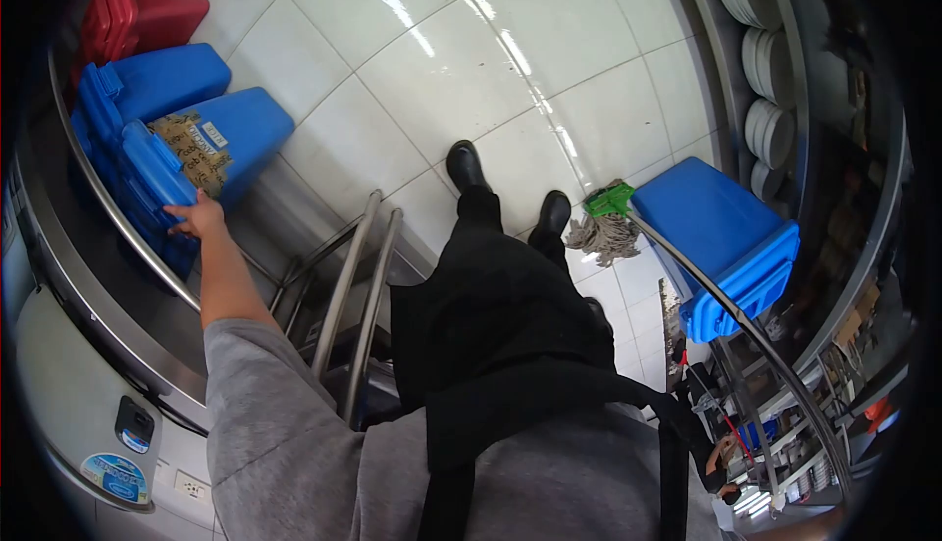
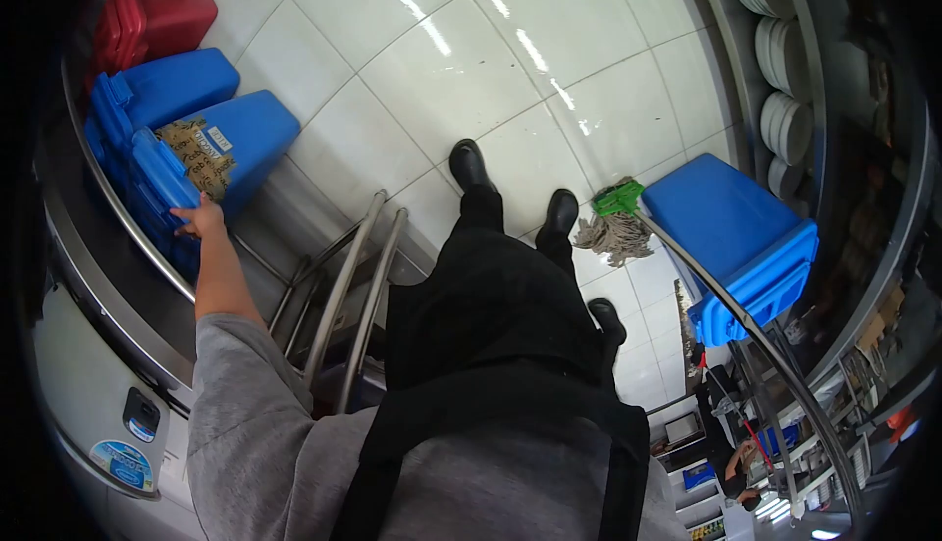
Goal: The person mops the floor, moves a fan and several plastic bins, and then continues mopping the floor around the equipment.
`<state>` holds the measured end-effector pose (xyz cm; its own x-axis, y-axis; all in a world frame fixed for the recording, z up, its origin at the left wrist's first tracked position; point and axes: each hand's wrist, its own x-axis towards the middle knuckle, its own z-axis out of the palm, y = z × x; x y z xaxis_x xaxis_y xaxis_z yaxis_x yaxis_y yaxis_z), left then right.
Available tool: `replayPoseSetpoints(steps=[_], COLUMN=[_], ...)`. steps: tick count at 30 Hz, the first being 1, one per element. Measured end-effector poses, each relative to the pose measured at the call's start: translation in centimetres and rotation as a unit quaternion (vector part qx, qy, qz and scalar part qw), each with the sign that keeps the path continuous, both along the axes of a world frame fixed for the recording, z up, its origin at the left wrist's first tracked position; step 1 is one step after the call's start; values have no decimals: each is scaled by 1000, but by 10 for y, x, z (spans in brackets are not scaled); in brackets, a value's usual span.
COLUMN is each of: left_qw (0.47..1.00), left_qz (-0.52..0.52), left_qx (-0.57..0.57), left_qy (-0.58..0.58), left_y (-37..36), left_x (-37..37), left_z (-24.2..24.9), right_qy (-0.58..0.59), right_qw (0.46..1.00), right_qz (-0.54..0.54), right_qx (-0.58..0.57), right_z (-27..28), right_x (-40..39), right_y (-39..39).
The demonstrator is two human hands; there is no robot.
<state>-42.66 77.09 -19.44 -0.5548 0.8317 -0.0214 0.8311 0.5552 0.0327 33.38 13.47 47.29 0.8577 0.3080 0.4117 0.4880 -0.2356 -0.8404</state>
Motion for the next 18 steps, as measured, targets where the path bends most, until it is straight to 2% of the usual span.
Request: replayPoseSetpoints(steps=[1, 2, 3, 4, 5, 6, 7, 8, 9, 10, 11, 12, 13, 14, 15, 16, 17, 18], left_qw=[1000, 998, 994, 968, 903, 775, 770, 757, 669, 463, 370, 271, 207, 170, 126, 84, 84, 71], left_qz=[6, 13, -46, -175, -322, -404, -552, -592, -441, -389, -567, -660, -722, -762, -763, -732, -681, -646], left_qx=[5, 12, 85, -2, -106, -443, -298, -227, -337, -382, -432, -348, -344, -309, -300, -321, -275, -354], left_qy=[26, 52, 60, 177, 264, 202, 117, -161, -494, -699, -596, -608, -563, -543, -559, -596, -674, -673], left_y=[-9, -25, -42, -67, -96, -125, -195, -262, -317, -381, -395, -437, -459, -494, -510, -515, -525, -534], left_x=[45, 106, 139, 171, 210, 266, 324, 370, 429, 473, 514, 536, 551, 563, 569, 571, 569, 576], left_z=[7, 18, -4, -25, -45, -68, -54, -50, -13, 12, 106, 147, 207, 241, 281, 316, 338, 354], right_qy=[18, -49, -73, -87, -101, -115, -128, -140, -144, -147, -89, -33, 74, 101, 38, 107, 172, 166], right_qw=[997, 996, 992, 989, 984, 978, 970, 959, 949, 932, 986, 998, 974, 948, 957, 906, 776, 768], right_qz=[-4, -36, -60, -93, -126, -158, -196, -240, -276, -328, -143, 47, 213, 302, 286, 331, 354, 385], right_qx=[79, 72, 84, 78, 76, 73, 68, 63, 55, 48, 14, -25, -25, -27, -31, 242, 493, 485], right_z=[-8, -25, -35, -41, -46, -49, -50, -46, -35, -23, 26, 83, 107, 146, 160, 184, 208, 230], right_x=[-7, -22, -30, -35, -42, -49, -58, -67, -77, -89, -81, -73, -84, -81, -98, -102, -110, -125], right_y=[10, 33, 48, 60, 71, 85, 99, 115, 133, 154, 125, 102, 123, 129, 159, 182, 194, 192])
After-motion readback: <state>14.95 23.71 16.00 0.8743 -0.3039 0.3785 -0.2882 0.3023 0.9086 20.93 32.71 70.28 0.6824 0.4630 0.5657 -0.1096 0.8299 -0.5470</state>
